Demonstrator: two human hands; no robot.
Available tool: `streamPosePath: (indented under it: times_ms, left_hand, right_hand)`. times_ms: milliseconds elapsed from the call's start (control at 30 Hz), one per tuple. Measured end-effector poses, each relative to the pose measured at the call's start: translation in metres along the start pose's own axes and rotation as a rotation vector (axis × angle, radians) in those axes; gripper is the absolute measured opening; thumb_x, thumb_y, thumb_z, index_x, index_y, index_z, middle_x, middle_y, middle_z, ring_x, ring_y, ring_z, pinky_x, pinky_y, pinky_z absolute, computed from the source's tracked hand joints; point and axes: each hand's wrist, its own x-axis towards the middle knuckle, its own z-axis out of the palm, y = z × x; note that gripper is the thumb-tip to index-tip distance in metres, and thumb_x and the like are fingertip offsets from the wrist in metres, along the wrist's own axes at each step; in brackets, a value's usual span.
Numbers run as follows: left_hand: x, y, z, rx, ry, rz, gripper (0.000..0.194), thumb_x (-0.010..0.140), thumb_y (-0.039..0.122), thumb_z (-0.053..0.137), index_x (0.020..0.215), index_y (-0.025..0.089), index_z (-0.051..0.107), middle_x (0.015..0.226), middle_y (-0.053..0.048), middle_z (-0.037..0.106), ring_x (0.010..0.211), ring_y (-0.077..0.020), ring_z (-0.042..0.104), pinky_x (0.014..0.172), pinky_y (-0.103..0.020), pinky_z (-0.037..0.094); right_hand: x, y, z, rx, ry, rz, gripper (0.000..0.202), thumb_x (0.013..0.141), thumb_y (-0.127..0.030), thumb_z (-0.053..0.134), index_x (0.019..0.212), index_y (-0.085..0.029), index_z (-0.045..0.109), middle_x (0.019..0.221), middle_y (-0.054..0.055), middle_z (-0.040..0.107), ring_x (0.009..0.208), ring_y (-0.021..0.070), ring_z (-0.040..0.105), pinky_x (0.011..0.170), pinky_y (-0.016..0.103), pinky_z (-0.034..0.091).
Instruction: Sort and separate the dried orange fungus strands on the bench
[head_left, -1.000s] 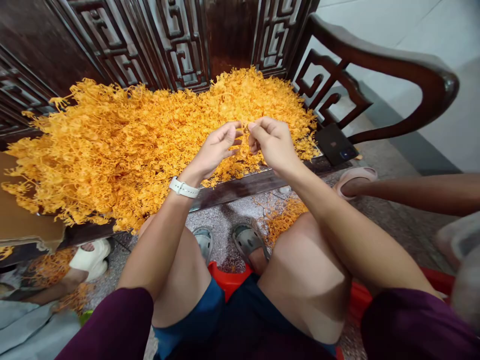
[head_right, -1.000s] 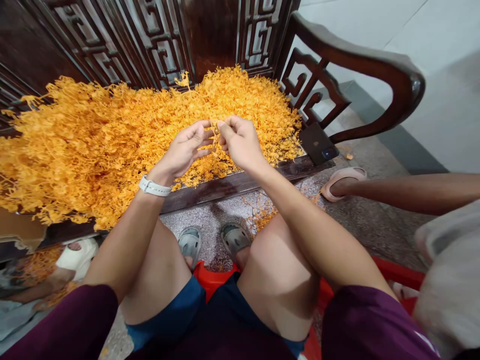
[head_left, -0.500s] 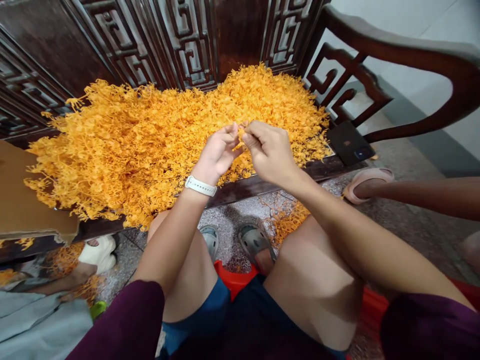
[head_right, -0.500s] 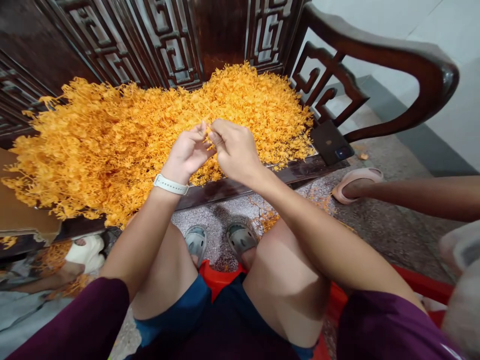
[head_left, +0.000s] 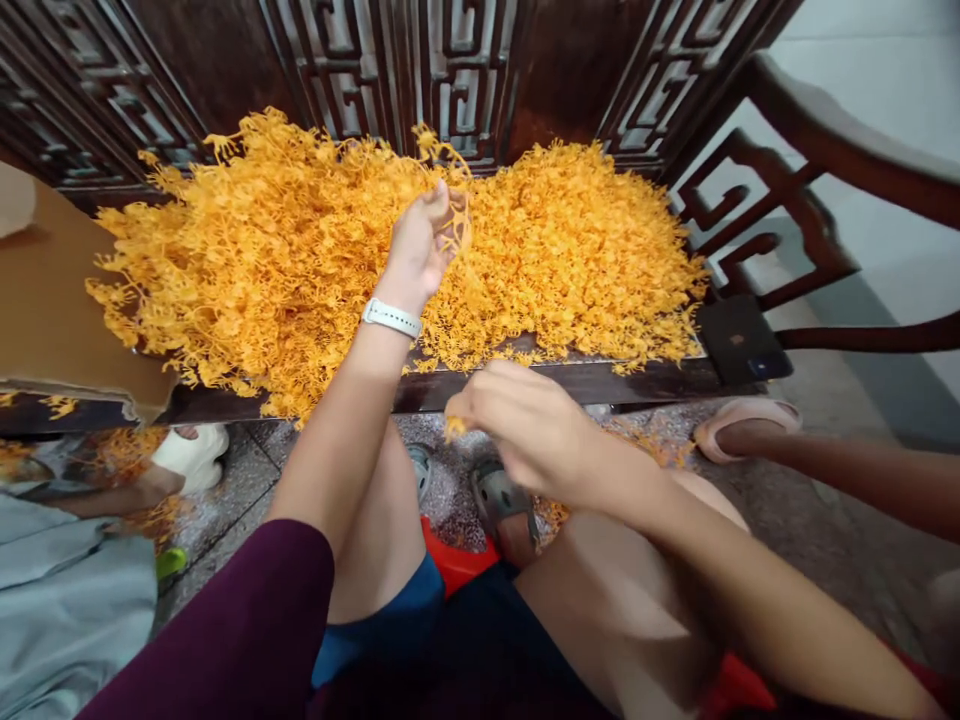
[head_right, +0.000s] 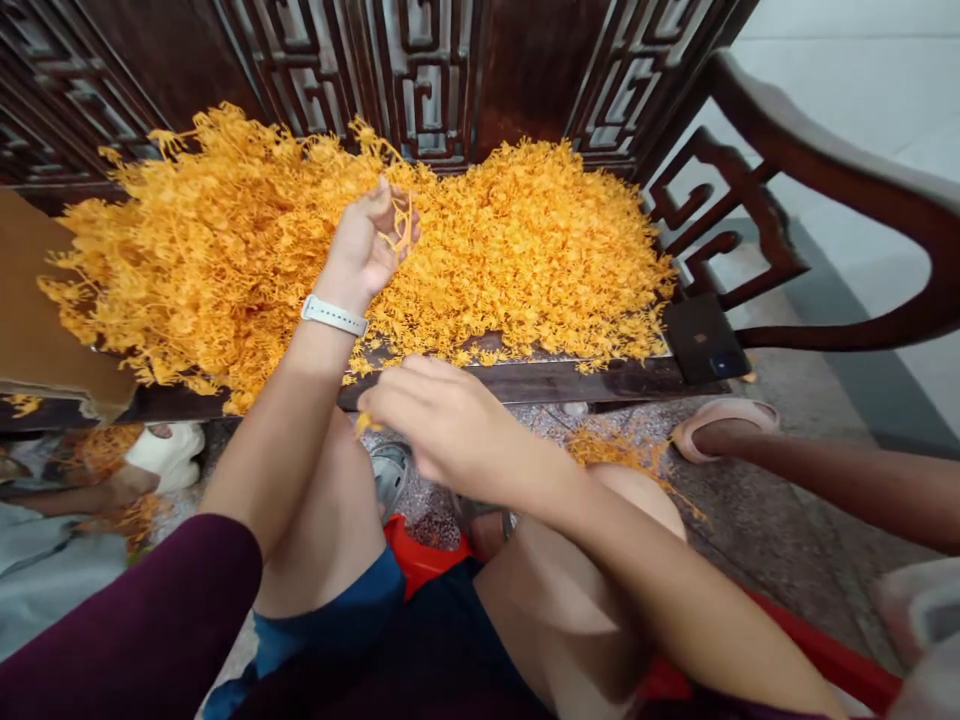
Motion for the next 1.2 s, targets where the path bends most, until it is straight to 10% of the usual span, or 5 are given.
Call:
streamPosePath:
  times_ms: [233,533,867,1033,1200]
  left_hand:
    - [-0.034,-0.001,0.014,0.399,-0.071,0.131,0.020,0.093,0.034,0.074,0.081,0.020,0.066,0.086,-0.005,0.065,0.086,-0.0178,0.062,0.081,-0.033,0.049]
    - [-0.059,-0.019,0.039,0.686,-0.269,0.500,0.028,0.093,0.020,0.063,0.069,0.023,0.048,0.069,0.001,0.053,0.066,-0.0153,0.049,0.068,-0.033,0.034]
    - [-0.087,-0.029,0.052,1.463,-0.282,0.917,0.020,0.104,0.021,0.048,0.092,0.022,0.064,0.104,-0.013,0.070,0.089,-0.0271,0.063,0.077,-0.040,0.040]
    - [-0.090,-0.029,0.049,1.510,-0.339,0.865,0.020,0.102,0.017,0.048,0.092,0.021,0.065,0.107,-0.015,0.070,0.089,-0.0285,0.065,0.074,-0.040,0.042]
    - [-0.075,-0.032,0.049,0.835,-0.345,0.417,0.027,0.096,0.045,0.070,0.106,0.021,0.063,0.111,-0.012,0.073,0.103,-0.0266,0.069,0.086,-0.038,0.051]
  right_hand:
    - [0.000,0.065,-0.073,0.836,0.584,0.713,0.049,0.097,-0.070,0.053,0.108,-0.024,0.065,0.113,0.012,0.071,0.089,0.0226,0.068,0.069,0.036,0.058]
    - [-0.030,0.098,-0.066,0.181,0.670,0.605,0.043,0.085,-0.045,0.082,0.116,-0.023,0.061,0.088,0.000,0.065,0.066,0.0122,0.052,0.060,0.029,0.042]
    - [-0.016,0.110,-0.053,0.620,0.758,0.762,0.056,0.078,-0.057,0.085,0.107,-0.025,0.050,0.085,-0.003,0.063,0.068,0.0126,0.061,0.061,0.028,0.049]
    - [-0.008,0.127,-0.046,0.528,0.717,0.695,0.044,0.079,-0.053,0.084,0.094,-0.022,0.057,0.072,-0.005,0.056,0.061,0.0109,0.055,0.060,0.028,0.048]
    - [-0.002,0.134,-0.050,0.617,0.796,0.724,0.039,0.078,-0.051,0.082,0.088,-0.021,0.059,0.070,-0.005,0.057,0.062,0.0106,0.053,0.061,0.027,0.048]
